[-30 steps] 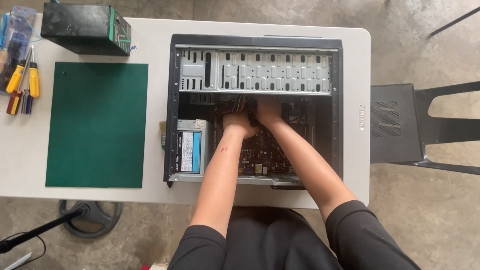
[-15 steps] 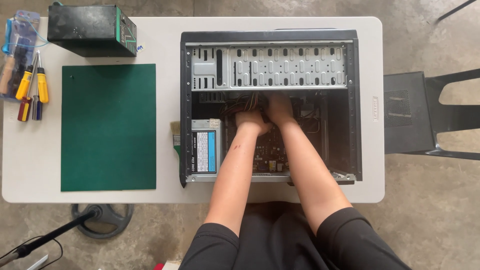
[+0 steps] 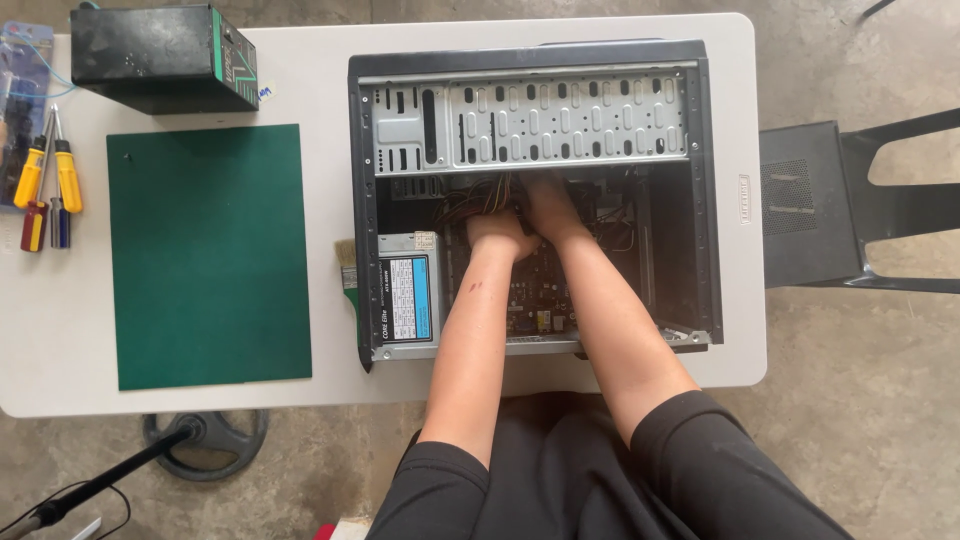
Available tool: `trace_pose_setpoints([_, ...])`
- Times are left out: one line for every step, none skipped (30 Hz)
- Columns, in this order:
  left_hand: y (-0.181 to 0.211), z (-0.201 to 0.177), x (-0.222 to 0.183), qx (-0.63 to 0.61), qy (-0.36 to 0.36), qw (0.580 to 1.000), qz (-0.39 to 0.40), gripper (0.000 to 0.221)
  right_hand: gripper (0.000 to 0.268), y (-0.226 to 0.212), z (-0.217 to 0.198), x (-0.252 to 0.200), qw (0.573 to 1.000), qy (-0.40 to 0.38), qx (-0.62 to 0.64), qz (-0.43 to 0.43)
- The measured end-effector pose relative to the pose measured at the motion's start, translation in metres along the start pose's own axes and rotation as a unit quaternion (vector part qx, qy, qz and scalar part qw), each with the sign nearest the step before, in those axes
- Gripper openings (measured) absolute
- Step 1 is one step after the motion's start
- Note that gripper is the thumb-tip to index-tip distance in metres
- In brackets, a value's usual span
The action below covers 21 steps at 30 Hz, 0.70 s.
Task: Cleaning the exterior of a computer case with a brush, removing the side panel with a screwdriver, and manipulating internal components.
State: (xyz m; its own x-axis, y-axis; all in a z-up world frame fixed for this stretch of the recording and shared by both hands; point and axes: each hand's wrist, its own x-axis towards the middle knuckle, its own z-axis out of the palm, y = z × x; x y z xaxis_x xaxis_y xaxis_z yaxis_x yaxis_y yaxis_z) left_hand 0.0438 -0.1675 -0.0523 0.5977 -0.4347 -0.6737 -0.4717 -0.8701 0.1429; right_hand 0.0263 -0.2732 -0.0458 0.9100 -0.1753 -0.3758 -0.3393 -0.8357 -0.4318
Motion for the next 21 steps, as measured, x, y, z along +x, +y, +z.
trace_pose_setpoints([0.000,-0.001,-0.001,0.008,-0.004,1.000,0.001,0.073,0.036,-0.006,-0.007,-0.005,1.000,-0.009,0.012,0.003])
trace_pose_setpoints([0.001,-0.002,-0.003,0.009,-0.004,1.000,0.002,0.073,0.036,-0.004,-0.006,-0.007,1.000,-0.008,0.013,0.004])
trace_pose_setpoints([0.002,-0.002,-0.006,0.011,-0.009,1.000,0.001,0.071,0.035,-0.002,-0.005,-0.009,1.000,-0.002,0.023,-0.006])
trace_pose_setpoints([0.002,-0.007,-0.006,0.014,-0.012,1.000,0.000,0.070,0.034,-0.002,-0.007,-0.008,0.999,0.008,0.034,-0.016])
trace_pose_setpoints([0.002,-0.007,-0.001,0.017,-0.008,1.000,0.000,0.070,0.034,0.004,-0.004,-0.003,0.999,0.013,0.035,-0.017])
trace_pose_setpoints([0.002,-0.004,0.001,0.010,-0.007,1.000,-0.002,0.070,0.033,0.011,0.002,0.000,0.999,0.016,0.018,-0.045])
trace_pose_setpoints([0.002,-0.001,0.003,0.002,-0.006,1.000,-0.004,0.071,0.031,0.017,0.007,0.002,0.997,0.020,0.001,-0.073])
trace_pose_setpoints([0.001,-0.001,0.002,0.004,-0.004,1.000,-0.004,0.071,0.031,0.020,0.011,0.004,0.997,0.022,0.002,-0.074])
trace_pose_setpoints([0.001,-0.002,0.000,0.001,-0.007,1.000,-0.003,0.073,0.030,0.023,0.014,0.006,0.997,0.022,0.019,-0.077])
trace_pose_setpoints([0.002,-0.003,-0.001,-0.003,-0.008,1.000,-0.002,0.074,0.029,0.027,0.017,0.008,0.996,0.023,0.036,-0.081])
trace_pose_setpoints([0.001,-0.003,-0.001,-0.003,-0.007,1.000,-0.001,0.074,0.029,0.027,0.017,0.009,0.996,0.024,0.035,-0.081])
trace_pose_setpoints([0.000,-0.003,0.000,0.001,-0.009,1.000,-0.002,0.077,0.029,0.028,0.018,0.009,0.995,0.026,0.035,-0.090])
trace_pose_setpoints([0.000,-0.003,0.001,0.005,-0.012,1.000,-0.003,0.079,0.029,0.028,0.018,0.010,0.994,0.028,0.034,-0.100])
trace_pose_setpoints([0.001,-0.003,-0.001,0.006,-0.011,1.000,-0.003,0.079,0.029,0.024,0.011,0.003,0.994,0.029,0.035,-0.100])
trace_pose_setpoints([0.002,-0.003,-0.003,0.011,-0.016,1.000,-0.007,0.079,0.029,0.019,0.003,-0.004,0.993,0.029,0.049,-0.108])
trace_pose_setpoints([0.002,-0.007,-0.004,0.015,-0.017,1.000,-0.012,0.079,0.028,0.012,-0.008,-0.008,0.991,0.032,0.062,-0.119])
trace_pose_setpoints([0.001,-0.008,-0.008,0.015,-0.012,1.000,-0.014,0.079,0.028,0.016,-0.004,-0.008,0.990,0.035,0.061,-0.123])
trace_pose_setpoints([0.001,-0.012,-0.010,0.010,-0.016,1.000,-0.011,0.076,0.031,0.020,-0.003,-0.004,0.991,0.012,0.059,-0.118])
trace_pose_setpoints([0.002,-0.015,-0.013,0.004,-0.020,1.000,-0.009,0.073,0.035,0.024,-0.002,-0.002,0.992,-0.011,0.057,-0.112])
trace_pose_setpoints([0.002,-0.015,-0.010,0.003,-0.009,1.000,-0.013,0.073,0.035,0.026,0.000,0.002,0.991,-0.005,0.053,-0.122])
trace_pose_setpoints([0.002,-0.015,-0.007,-0.002,-0.009,1.000,-0.009,0.078,0.035,0.028,0.000,0.004,0.992,-0.004,0.063,-0.111])
